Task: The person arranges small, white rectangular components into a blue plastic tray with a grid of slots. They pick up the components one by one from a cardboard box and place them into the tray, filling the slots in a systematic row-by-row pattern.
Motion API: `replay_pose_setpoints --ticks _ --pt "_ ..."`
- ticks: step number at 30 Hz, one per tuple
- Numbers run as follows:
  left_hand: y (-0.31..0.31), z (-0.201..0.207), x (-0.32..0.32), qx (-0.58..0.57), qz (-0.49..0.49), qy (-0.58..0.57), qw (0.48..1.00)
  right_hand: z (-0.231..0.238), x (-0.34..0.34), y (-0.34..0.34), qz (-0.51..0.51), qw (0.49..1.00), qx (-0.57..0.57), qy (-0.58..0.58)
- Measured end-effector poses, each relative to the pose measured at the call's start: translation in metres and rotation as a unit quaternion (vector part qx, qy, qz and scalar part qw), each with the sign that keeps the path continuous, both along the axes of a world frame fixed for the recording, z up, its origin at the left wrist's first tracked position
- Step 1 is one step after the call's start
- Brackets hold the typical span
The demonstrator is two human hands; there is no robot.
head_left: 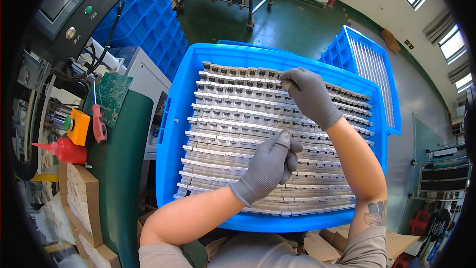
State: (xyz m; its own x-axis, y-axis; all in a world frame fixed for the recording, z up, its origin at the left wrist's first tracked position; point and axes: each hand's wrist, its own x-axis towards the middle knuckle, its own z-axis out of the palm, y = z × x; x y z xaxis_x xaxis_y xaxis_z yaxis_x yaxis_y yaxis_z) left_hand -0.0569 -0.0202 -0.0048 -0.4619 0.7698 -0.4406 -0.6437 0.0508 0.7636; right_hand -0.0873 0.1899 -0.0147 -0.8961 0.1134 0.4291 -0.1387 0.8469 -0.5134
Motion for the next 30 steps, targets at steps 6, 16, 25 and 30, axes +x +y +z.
replay_pose_setpoints --ticks 6,16,25,30 --pt "-0.002 -0.001 -0.001 0.006 -0.008 -0.001 1.0 -0.003 -0.021 0.0 -0.021 0.996 -0.033 -0.08" --pt "-0.001 0.002 -0.001 -0.006 -0.016 0.0 1.0 -0.007 -0.028 0.007 0.0 0.994 0.076 -0.084" --pt "-0.001 0.0 -0.002 0.001 -0.02 -0.003 1.0 -0.012 -0.026 0.004 -0.016 0.989 0.103 -0.104" --pt "-0.001 -0.003 -0.001 0.001 -0.023 -0.002 1.0 -0.01 -0.026 -0.002 -0.025 0.984 0.13 -0.118"
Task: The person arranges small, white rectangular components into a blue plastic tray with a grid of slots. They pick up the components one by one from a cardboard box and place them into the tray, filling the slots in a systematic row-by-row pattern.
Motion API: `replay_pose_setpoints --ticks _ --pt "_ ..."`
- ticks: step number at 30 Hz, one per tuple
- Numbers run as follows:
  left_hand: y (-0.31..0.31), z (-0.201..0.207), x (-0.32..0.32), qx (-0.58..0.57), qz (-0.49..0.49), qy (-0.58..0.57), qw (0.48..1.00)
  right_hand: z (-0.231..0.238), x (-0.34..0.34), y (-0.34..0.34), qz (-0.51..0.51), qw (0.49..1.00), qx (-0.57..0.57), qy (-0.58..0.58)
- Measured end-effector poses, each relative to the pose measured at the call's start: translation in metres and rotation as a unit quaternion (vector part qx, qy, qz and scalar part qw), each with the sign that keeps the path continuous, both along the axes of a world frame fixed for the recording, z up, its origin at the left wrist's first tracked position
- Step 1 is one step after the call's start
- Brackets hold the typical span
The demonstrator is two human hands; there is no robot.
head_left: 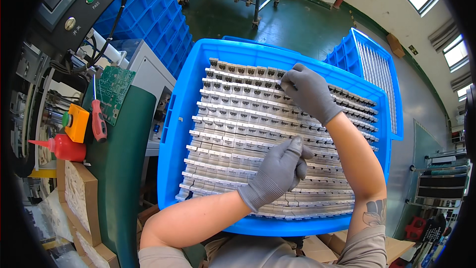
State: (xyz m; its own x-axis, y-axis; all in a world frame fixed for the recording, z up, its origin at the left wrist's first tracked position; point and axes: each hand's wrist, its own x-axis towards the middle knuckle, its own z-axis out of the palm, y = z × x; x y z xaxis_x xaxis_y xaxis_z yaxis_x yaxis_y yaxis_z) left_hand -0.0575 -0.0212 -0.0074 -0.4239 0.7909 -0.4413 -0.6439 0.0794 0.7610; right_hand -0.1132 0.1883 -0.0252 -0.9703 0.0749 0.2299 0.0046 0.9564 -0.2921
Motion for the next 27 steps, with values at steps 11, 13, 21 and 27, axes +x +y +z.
replay_pose_setpoints --ticks 11,13,21,27 --pt "0.001 -0.001 -0.002 0.002 0.007 -0.006 1.0 0.004 0.01 -0.002 0.039 0.998 0.046 0.019" --pt "0.002 -0.003 -0.003 0.008 0.017 -0.02 1.0 0.008 0.014 -0.002 0.028 0.997 0.015 0.064" --pt "0.001 -0.014 -0.007 0.078 0.061 -0.054 0.994 0.09 0.073 -0.041 0.112 0.965 -0.218 -0.093" --pt "0.002 -0.009 -0.007 0.049 0.041 -0.086 0.994 0.081 0.1 -0.063 0.179 0.968 -0.106 -0.143"
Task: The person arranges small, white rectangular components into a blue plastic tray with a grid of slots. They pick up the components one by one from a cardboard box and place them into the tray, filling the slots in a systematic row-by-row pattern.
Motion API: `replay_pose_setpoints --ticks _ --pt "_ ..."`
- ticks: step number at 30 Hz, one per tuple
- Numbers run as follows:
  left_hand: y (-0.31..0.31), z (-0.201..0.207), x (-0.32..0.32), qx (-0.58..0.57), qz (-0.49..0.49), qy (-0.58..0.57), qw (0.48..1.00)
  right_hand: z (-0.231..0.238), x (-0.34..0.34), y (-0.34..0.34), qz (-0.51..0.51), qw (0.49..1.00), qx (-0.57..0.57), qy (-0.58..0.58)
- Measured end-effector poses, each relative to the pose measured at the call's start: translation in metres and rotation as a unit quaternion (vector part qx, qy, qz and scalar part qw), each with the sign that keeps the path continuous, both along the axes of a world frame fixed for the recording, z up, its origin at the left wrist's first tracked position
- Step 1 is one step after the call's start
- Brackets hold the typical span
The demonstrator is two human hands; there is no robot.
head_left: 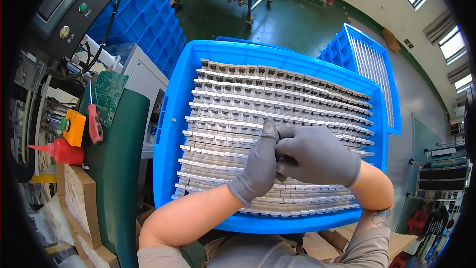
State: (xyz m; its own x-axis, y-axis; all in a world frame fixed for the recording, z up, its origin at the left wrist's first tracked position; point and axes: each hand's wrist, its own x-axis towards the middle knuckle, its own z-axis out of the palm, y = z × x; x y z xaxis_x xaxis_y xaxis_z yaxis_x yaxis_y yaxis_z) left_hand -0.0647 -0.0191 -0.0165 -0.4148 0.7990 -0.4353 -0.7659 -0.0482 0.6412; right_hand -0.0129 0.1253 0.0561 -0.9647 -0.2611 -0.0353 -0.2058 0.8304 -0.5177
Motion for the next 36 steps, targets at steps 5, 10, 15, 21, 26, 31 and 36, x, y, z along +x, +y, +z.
replay_pose_setpoints --ticks 5,10,15,21,26,31,36 --pt "0.004 -0.01 0.005 -0.059 0.007 0.01 0.998 -0.002 0.005 -0.009 -0.03 0.998 0.027 -0.056" --pt "-0.001 -0.006 0.002 -0.038 0.009 0.008 0.999 -0.006 0.008 0.001 -0.085 0.989 -0.114 -0.047" --pt "-0.003 0.008 -0.003 0.009 0.028 0.057 0.998 -0.031 0.011 0.018 -0.081 0.966 -0.111 0.218" --pt "-0.002 0.01 0.0 0.011 0.066 0.088 0.994 -0.041 0.011 0.018 -0.093 0.957 -0.105 0.255" --pt "-0.001 0.007 0.001 -0.013 0.066 0.117 0.991 -0.027 0.012 0.018 -0.088 0.974 -0.024 0.208" --pt "-0.001 0.013 -0.004 -0.023 0.081 0.088 0.993 -0.026 0.005 0.025 -0.078 0.972 -0.024 0.222" --pt "0.0 0.012 -0.005 -0.026 0.073 0.08 0.994 -0.03 0.002 0.025 -0.059 0.961 -0.017 0.268"
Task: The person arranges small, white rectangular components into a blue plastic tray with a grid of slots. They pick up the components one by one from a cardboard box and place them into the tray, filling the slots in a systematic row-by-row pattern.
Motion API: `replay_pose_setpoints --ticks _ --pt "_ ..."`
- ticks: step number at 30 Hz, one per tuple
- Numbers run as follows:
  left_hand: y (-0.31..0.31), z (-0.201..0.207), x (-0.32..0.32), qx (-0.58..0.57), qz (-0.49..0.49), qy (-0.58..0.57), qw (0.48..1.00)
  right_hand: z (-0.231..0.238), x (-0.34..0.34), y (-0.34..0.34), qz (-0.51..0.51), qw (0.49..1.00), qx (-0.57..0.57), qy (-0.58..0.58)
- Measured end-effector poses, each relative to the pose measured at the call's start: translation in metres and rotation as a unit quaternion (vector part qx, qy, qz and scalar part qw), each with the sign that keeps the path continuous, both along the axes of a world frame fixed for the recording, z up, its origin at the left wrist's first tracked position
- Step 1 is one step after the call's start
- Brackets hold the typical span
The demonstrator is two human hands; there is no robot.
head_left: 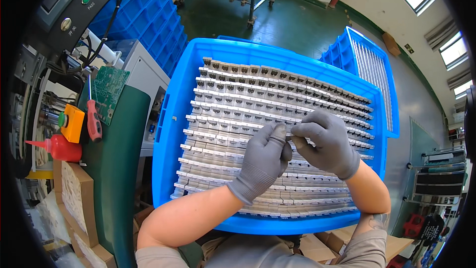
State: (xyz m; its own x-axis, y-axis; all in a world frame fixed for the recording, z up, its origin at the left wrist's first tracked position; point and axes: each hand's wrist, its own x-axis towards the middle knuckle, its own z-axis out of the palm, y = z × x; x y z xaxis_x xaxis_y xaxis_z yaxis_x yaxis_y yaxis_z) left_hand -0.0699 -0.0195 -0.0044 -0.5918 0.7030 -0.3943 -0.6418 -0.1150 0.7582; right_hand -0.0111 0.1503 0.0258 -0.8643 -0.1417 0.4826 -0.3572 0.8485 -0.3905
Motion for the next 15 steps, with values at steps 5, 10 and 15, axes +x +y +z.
replay_pose_setpoints --ticks 5,10,15 --pt "0.002 0.002 0.001 -0.021 -0.004 0.029 0.999 0.0 0.0 0.0 -0.004 1.0 0.005 -0.011" --pt "0.0 -0.003 0.0 -0.011 -0.008 0.011 1.0 -0.001 -0.007 0.005 -0.014 0.997 -0.058 -0.044" --pt "0.003 -0.003 0.001 -0.012 -0.01 0.006 1.0 -0.008 -0.018 0.022 -0.032 0.993 -0.09 -0.063"
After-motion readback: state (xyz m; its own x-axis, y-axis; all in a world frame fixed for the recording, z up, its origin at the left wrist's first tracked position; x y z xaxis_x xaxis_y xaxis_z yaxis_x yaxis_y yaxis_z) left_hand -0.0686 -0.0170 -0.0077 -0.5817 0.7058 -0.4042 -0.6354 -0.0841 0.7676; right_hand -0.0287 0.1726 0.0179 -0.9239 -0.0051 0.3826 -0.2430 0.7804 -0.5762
